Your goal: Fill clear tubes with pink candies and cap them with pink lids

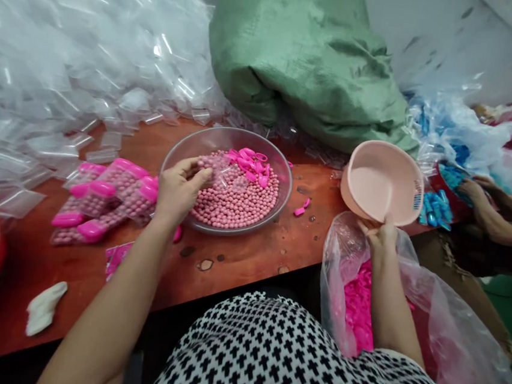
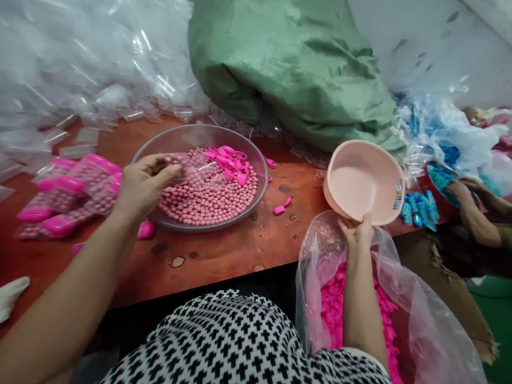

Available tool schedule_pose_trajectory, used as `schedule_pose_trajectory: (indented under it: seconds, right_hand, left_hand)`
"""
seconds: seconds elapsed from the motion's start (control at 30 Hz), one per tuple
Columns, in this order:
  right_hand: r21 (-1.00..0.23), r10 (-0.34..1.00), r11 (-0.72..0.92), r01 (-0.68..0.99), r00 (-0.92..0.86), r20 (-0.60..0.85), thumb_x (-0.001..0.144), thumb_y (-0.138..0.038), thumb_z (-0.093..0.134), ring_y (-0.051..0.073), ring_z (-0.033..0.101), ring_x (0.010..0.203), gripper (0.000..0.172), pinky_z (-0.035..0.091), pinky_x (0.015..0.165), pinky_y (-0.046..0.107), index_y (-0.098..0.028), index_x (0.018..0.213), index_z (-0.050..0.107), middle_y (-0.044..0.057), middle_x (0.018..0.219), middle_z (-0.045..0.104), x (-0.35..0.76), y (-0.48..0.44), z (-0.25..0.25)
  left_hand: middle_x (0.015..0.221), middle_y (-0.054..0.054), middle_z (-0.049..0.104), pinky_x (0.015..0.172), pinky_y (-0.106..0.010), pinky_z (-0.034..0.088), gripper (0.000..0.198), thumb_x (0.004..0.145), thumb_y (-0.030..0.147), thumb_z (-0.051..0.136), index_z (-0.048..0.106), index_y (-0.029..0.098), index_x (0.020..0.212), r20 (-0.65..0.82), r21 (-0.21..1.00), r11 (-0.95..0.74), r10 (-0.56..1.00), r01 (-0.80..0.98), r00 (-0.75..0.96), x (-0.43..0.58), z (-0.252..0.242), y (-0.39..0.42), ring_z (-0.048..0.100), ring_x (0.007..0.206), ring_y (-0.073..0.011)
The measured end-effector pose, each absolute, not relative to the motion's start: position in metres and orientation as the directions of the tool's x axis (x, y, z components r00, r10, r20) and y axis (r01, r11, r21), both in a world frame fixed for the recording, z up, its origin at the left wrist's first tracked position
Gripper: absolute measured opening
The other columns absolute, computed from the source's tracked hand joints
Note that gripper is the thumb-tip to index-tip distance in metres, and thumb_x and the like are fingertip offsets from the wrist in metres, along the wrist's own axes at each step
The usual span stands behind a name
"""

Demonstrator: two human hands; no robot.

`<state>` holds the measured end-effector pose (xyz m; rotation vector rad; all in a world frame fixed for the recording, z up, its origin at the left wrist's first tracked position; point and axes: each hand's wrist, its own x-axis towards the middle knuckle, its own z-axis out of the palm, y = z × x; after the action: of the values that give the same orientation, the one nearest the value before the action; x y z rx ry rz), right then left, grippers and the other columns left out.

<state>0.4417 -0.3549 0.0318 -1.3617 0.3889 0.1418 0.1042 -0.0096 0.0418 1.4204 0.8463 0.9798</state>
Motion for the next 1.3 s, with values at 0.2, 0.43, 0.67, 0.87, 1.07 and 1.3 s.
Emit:
schedule_pose_trajectory:
  seconds: [0.2,0.43,0.67,0.87,1.07,1.3]
  right_hand:
    - [-0.942,0.210,0.138,-0.305,0.939,-0.273,0.085,-0.051,0.066,0.017,0.068,0.100,0.033,0.059,0.093,0.045,-0.024,0.101,0.057,0.005,0.111,0.063,0.382,-0.310,0.013]
    - [-0.720,0.755,-0.332,0.610,0.629,0.185,0.090,-0.025,0.056,0.024,0.064,0.115,0.024,0.045,0.110,0.043,-0.018,0.107,0.072,0.011,0.118,0.072,0.408,-0.190,0.017]
    - [-0.319,0.836,-0.530,0.786,0.547,-0.042,0.099,-0.024,0.045,0.031,0.062,0.122,0.036,0.047,0.103,0.044,-0.015,0.127,0.067,0.019,0.133,0.065,0.421,-0.097,0.019]
    - [-0.310,0.801,-0.586,0.749,0.594,-0.077,0.096,-0.022,0.050,0.035,0.067,0.112,0.033,0.050,0.097,0.047,-0.003,0.113,0.071,0.028,0.116,0.071,0.429,-0.102,0.022]
    - [-0.855,0.817,0.014,0.518,0.487,0.308,0.089,-0.041,0.061,0.019,0.070,0.079,0.035,0.059,0.078,0.036,-0.019,0.115,0.067,0.006,0.100,0.075,0.386,-0.133,0.060]
    - [-0.610,0.868,0.387,0.691,-0.049,0.494,0.091,-0.045,0.064,0.018,0.064,0.082,0.029,0.052,0.079,0.032,-0.019,0.103,0.072,0.005,0.091,0.072,0.285,-0.132,0.105]
  left_hand:
    - [0.086,0.002,0.071,0.078,-0.031,0.063,0.027,0.073,0.021,0.077,0.070,0.015,0.099,0.052,0.994,-0.010,0.923,-0.113,0.381,0.105,0.046,-0.013,0.066,0.076,-0.0119]
    - [0.089,0.002,0.073,0.075,-0.026,0.063,0.037,0.062,0.028,0.086,0.072,0.017,0.094,0.015,0.996,0.020,0.932,-0.093,0.363,0.107,0.056,-0.018,0.068,0.079,-0.0112]
    - [0.090,0.000,0.074,0.075,-0.030,0.064,0.045,0.058,0.036,0.092,0.073,0.017,0.094,0.035,0.986,0.028,0.930,-0.166,0.365,0.106,0.054,-0.017,0.068,0.081,-0.0139]
    - [0.089,-0.002,0.072,0.078,-0.033,0.063,0.044,0.063,0.042,0.088,0.072,0.017,0.095,0.016,0.979,0.084,0.878,-0.186,0.478,0.103,0.053,-0.036,0.069,0.080,-0.0149]
    - [0.099,-0.006,0.073,0.089,-0.036,0.058,0.042,0.074,0.046,0.077,0.074,0.016,0.104,0.120,0.992,-0.077,0.798,-0.096,0.591,0.106,0.048,-0.045,0.068,0.094,-0.0205]
    - [0.107,-0.009,0.072,0.086,-0.034,0.058,0.038,0.087,0.046,0.065,0.075,0.017,0.110,0.246,0.965,-0.246,0.716,-0.093,0.653,0.103,0.044,-0.043,0.067,0.098,-0.0219]
